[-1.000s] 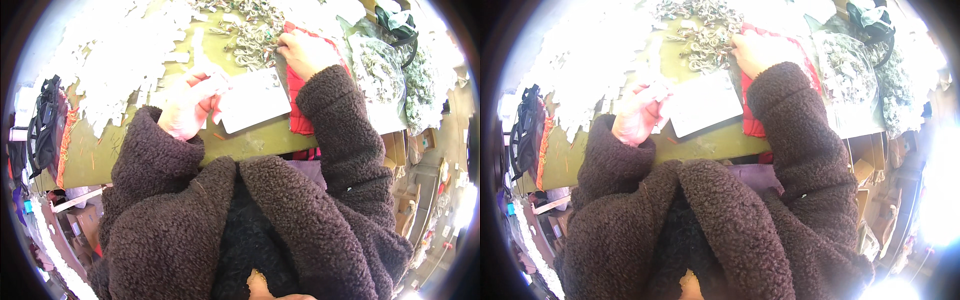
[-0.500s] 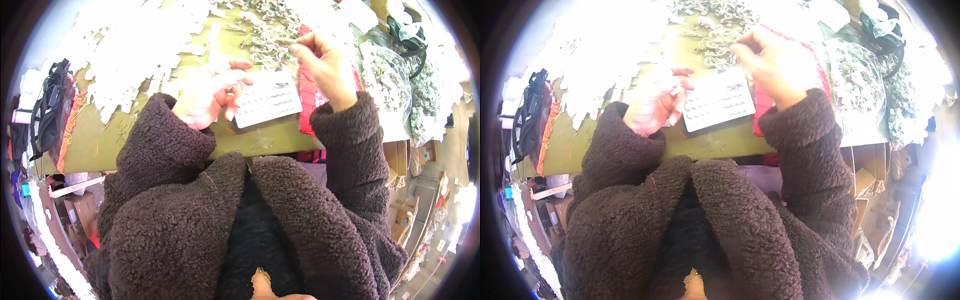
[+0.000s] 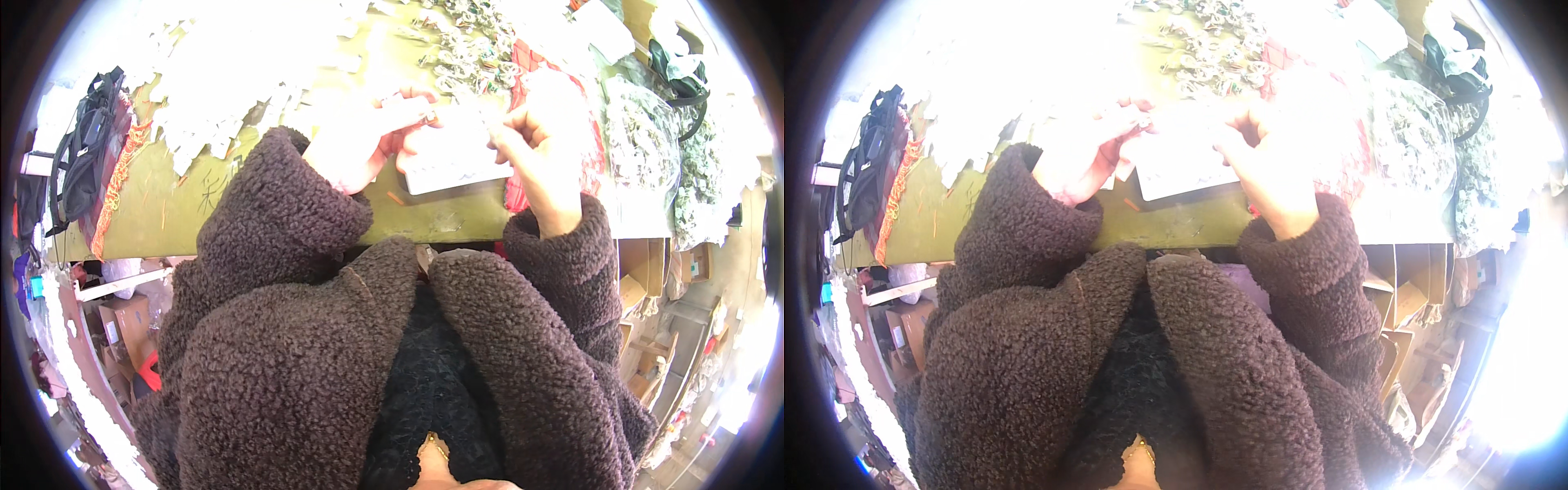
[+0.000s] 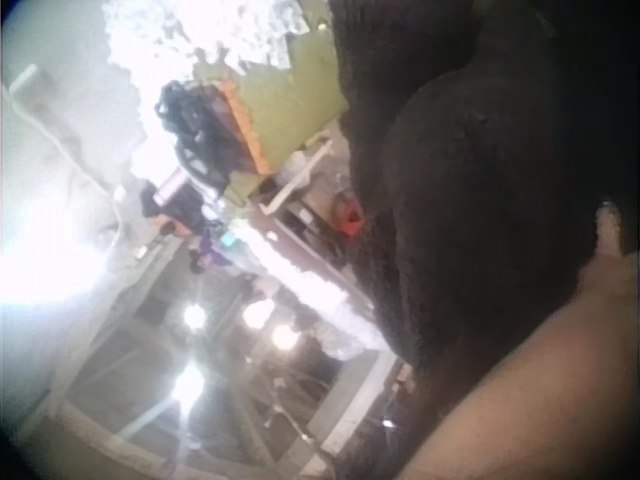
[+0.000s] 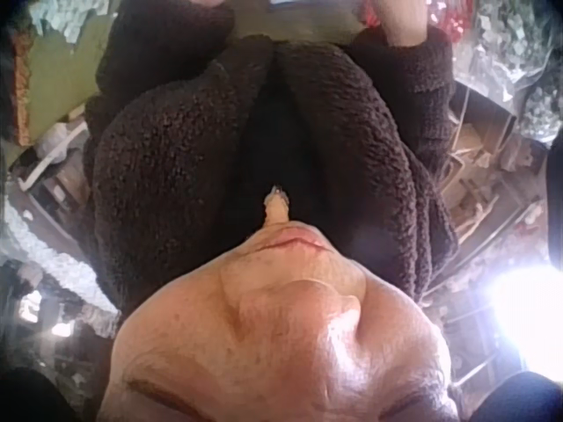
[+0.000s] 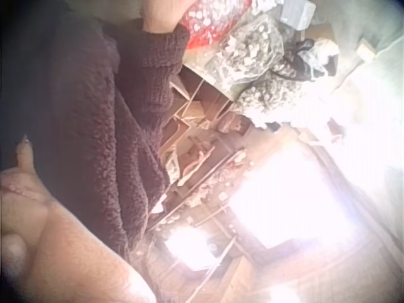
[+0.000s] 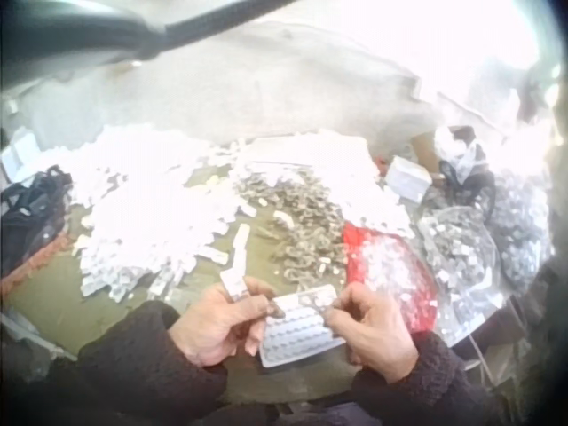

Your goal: The person repeatedly picks small metallic components from a tray, aligns them with a small white rectangular device, and presses them into place. The person handles each component one at a time, rotating the device as needed, and continues this process throughout the clip.

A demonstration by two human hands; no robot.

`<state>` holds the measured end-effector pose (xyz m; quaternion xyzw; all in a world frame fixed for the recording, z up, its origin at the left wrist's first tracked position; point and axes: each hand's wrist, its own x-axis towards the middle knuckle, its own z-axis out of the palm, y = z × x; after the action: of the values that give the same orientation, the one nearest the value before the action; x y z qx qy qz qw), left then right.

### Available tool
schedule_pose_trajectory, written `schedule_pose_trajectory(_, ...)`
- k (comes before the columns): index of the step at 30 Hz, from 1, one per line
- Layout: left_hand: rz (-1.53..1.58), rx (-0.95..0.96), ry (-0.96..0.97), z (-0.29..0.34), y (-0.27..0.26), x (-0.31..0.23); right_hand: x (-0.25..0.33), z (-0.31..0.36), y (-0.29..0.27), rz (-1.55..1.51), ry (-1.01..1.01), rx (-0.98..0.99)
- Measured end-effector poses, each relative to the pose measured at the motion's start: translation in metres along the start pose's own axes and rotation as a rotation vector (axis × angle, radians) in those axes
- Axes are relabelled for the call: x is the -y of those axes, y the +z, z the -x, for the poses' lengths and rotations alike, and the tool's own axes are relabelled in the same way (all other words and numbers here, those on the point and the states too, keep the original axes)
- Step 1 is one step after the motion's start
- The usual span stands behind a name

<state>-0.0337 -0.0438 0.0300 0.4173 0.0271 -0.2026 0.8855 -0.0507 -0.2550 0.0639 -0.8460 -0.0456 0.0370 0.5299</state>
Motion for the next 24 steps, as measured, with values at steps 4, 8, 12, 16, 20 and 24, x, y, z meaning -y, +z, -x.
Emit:
schedule_pose_trajectory(4,-0.118,0.095,0.002,0.001,0.001,0.000,0.009,0.011,-0.002,0.414,-0.411,-0.110)
schedule_pose_trajectory(8,-0.222,0.203,0.039,0.002,-0.001,0.000,0.019,0.006,0.012,0.595,-0.883,-0.059)
schedule_pose_trajectory(12,-0.231,0.180,0.087,0.003,0.001,0.004,0.016,-0.002,0.026,0.481,-0.944,0.024)
schedule_pose_trajectory(16,-0.306,0.184,0.055,0.005,0.004,0.001,0.005,-0.005,0.032,0.510,-0.793,-0.096)
schedule_pose_trajectory(20,-0.494,0.152,0.085,0.008,0.005,-0.006,0.000,-0.003,0.030,0.422,-0.750,-0.038)
schedule_pose_trajectory(24,-0.573,0.159,0.026,0.009,0.003,-0.012,0.001,-0.001,0.027,0.375,-0.752,0.045)
